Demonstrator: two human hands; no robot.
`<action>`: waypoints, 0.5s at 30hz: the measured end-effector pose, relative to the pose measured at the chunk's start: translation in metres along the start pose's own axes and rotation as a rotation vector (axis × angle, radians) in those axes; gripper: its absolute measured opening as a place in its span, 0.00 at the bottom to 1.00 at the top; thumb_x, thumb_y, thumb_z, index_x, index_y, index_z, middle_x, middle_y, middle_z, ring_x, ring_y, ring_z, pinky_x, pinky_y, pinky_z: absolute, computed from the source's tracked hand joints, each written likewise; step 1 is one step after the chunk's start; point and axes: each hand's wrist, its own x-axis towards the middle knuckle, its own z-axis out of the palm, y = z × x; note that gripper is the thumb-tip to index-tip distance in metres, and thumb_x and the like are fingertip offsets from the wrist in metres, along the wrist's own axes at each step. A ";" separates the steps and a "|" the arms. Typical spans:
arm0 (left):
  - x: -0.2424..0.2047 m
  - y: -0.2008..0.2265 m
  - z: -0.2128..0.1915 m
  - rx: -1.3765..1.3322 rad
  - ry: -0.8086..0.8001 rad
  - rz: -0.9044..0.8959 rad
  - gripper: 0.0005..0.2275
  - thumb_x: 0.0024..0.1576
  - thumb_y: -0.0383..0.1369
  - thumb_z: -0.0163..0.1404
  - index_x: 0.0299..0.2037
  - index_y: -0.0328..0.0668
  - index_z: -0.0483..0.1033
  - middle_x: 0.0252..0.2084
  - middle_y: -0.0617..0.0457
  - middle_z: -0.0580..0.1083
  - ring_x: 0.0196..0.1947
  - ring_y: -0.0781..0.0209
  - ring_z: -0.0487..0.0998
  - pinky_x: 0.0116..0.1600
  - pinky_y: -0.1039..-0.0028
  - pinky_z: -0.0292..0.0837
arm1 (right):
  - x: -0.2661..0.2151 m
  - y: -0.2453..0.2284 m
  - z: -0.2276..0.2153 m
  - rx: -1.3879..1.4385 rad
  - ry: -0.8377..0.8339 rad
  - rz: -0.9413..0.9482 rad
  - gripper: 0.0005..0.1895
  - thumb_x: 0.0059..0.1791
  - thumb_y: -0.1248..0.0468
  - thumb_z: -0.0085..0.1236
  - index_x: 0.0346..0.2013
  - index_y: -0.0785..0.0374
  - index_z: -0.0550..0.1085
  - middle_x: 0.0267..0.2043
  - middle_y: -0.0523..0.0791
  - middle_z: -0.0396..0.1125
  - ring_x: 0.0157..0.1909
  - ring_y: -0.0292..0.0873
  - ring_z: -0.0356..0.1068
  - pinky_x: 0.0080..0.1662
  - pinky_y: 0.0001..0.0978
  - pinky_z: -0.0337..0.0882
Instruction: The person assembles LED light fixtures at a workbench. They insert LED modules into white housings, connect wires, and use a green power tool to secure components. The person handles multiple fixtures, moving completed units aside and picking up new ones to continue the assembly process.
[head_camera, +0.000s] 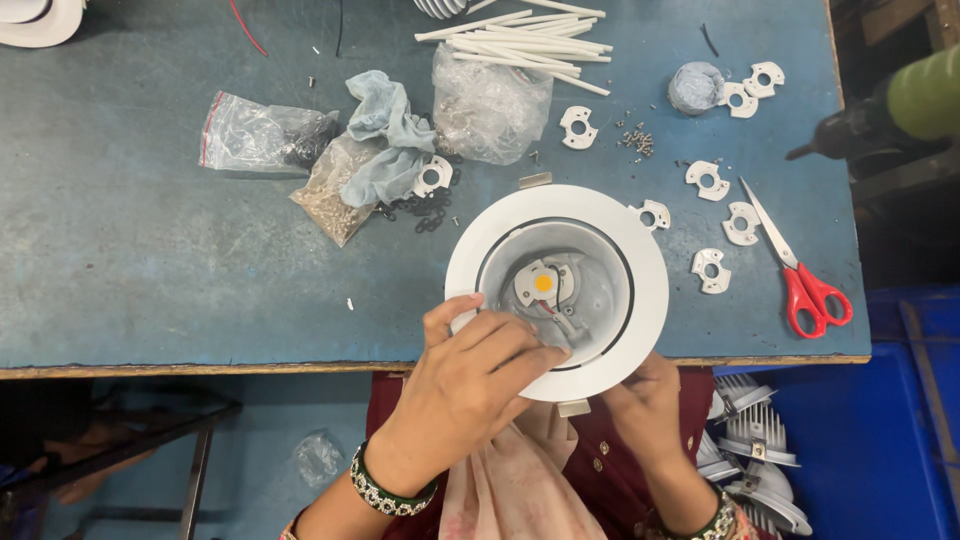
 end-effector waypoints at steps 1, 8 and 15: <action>0.000 0.000 0.001 0.002 0.005 0.005 0.18 0.44 0.27 0.61 0.46 0.51 0.80 0.40 0.61 0.73 0.48 0.63 0.76 0.67 0.57 0.55 | 0.004 -0.003 -0.002 0.019 -0.032 0.008 0.10 0.48 0.71 0.60 0.43 0.72 0.79 0.41 0.46 0.78 0.41 0.35 0.75 0.45 0.28 0.74; -0.001 0.000 0.000 -0.004 -0.020 -0.011 0.18 0.43 0.27 0.61 0.46 0.50 0.80 0.40 0.61 0.73 0.47 0.62 0.76 0.66 0.57 0.55 | 0.016 -0.026 0.009 -0.158 -0.037 -0.024 0.11 0.44 0.72 0.60 0.41 0.70 0.79 0.39 0.45 0.78 0.40 0.35 0.75 0.44 0.28 0.74; 0.017 0.004 -0.023 -0.087 -0.073 0.088 0.16 0.48 0.32 0.60 0.48 0.45 0.79 0.44 0.57 0.74 0.51 0.59 0.76 0.66 0.54 0.58 | 0.014 -0.056 0.025 -0.580 0.067 -0.283 0.12 0.41 0.70 0.61 0.40 0.70 0.78 0.41 0.46 0.75 0.42 0.36 0.76 0.44 0.30 0.74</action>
